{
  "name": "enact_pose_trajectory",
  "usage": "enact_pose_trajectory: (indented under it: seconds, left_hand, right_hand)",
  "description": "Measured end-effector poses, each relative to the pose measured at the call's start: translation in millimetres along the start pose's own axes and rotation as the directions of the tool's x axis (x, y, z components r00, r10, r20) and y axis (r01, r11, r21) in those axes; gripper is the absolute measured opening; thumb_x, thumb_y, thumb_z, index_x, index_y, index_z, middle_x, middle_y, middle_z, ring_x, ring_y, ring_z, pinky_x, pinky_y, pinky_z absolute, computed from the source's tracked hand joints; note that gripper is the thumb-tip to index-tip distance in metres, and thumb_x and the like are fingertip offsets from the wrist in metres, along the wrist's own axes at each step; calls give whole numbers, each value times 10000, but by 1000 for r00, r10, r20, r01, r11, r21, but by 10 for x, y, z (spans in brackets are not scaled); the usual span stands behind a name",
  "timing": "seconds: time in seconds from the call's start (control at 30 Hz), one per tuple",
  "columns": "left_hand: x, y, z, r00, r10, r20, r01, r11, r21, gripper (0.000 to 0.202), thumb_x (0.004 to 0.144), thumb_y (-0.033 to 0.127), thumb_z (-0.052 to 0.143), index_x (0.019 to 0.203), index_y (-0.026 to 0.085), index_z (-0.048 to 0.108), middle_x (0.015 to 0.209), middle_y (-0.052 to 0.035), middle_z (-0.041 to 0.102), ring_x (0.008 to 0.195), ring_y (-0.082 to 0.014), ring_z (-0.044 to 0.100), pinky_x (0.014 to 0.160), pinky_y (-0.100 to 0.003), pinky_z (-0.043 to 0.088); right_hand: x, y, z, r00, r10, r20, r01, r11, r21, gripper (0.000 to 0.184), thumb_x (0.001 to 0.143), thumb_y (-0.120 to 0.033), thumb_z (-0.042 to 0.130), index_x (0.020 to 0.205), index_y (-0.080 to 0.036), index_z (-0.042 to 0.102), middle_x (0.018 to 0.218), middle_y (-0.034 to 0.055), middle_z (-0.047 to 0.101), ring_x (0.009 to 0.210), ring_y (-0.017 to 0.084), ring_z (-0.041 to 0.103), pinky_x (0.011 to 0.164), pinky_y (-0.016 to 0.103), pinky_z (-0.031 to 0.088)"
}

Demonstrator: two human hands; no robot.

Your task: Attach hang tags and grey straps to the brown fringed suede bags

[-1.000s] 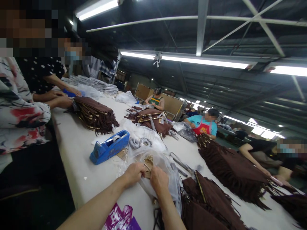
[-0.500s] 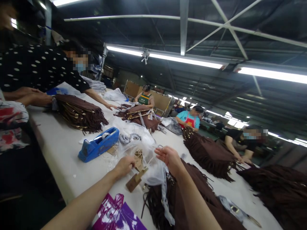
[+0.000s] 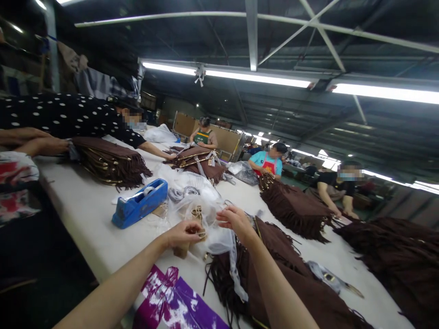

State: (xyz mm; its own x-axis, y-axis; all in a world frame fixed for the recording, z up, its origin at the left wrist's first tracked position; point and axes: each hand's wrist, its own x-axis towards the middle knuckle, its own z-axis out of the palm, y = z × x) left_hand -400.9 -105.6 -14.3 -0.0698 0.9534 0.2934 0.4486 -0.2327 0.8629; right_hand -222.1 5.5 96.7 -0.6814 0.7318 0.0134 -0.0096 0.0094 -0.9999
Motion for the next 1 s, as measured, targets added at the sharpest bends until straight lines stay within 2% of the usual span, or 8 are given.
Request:
enact_pose_trajectory:
  seconds: [0.1,0.23,0.4,0.63,0.77,0.83,0.9,1.0]
  left_hand:
    - [-13,-27,4,999,9,44,-13,995,99,114,717,153,561,763,139,664,721,5,619,700,-135,543,671,-221,408]
    - [1,-44,-25,999,-26,-33,30,990,137,176,769,171,503,722,138,669,686,-1,609,682,-136,531,681,-232,405]
    - [29,-30,-28,987,-64,-147,91,979,182,211,800,203,477,764,136,674,707,-5,630,685,-142,551,661,-225,428]
    - [421,144,-86,925,-154,-349,291,876,384,233,850,185,441,913,120,655,851,-82,655,820,-205,601,742,-288,441]
    - [656,264,-45,902,-199,-383,393,745,538,175,838,157,509,953,107,631,929,-138,633,921,-266,584,827,-365,432]
    - [691,335,-12,914,-195,-356,386,689,614,164,813,85,508,915,96,636,977,-160,617,967,-284,567,858,-385,425]
    - [684,433,19,928,-172,-331,360,644,675,192,809,39,477,899,88,640,1006,-170,602,1004,-293,548,880,-395,421]
    - [616,643,102,944,-108,-312,312,596,739,237,825,24,433,915,90,641,1022,-170,581,1052,-297,520,906,-404,415]
  right_hand:
    - [39,37,-94,998,-40,-56,42,998,38,174,641,-262,746,669,-169,602,767,54,729,723,193,703,639,294,557]
    - [96,34,-299,973,-111,-203,141,980,138,141,641,-278,694,650,-211,570,642,-20,664,644,152,674,671,293,570]
    - [7,72,-566,947,-120,-299,175,971,165,137,632,-234,697,622,-203,564,586,-17,631,535,134,629,563,270,563]
    - [-532,-207,-1025,923,-173,-344,225,967,118,199,649,-299,783,792,-179,712,832,48,731,569,106,594,463,199,496]
    - [-949,-354,-1318,890,-267,-369,250,964,-93,256,622,-304,834,839,-199,749,918,53,738,702,130,631,537,190,515]
    - [-1150,-320,-1406,894,-250,-373,222,968,-116,271,605,-319,850,827,-207,743,883,52,733,761,162,659,610,230,550]
    - [-1321,-204,-1421,920,-161,-357,162,986,-27,292,581,-320,866,807,-204,722,840,39,721,693,145,654,558,219,536]
    - [-1474,74,-1310,960,-26,-279,38,999,37,370,583,-318,864,895,-213,693,748,-6,683,483,65,514,354,140,328]
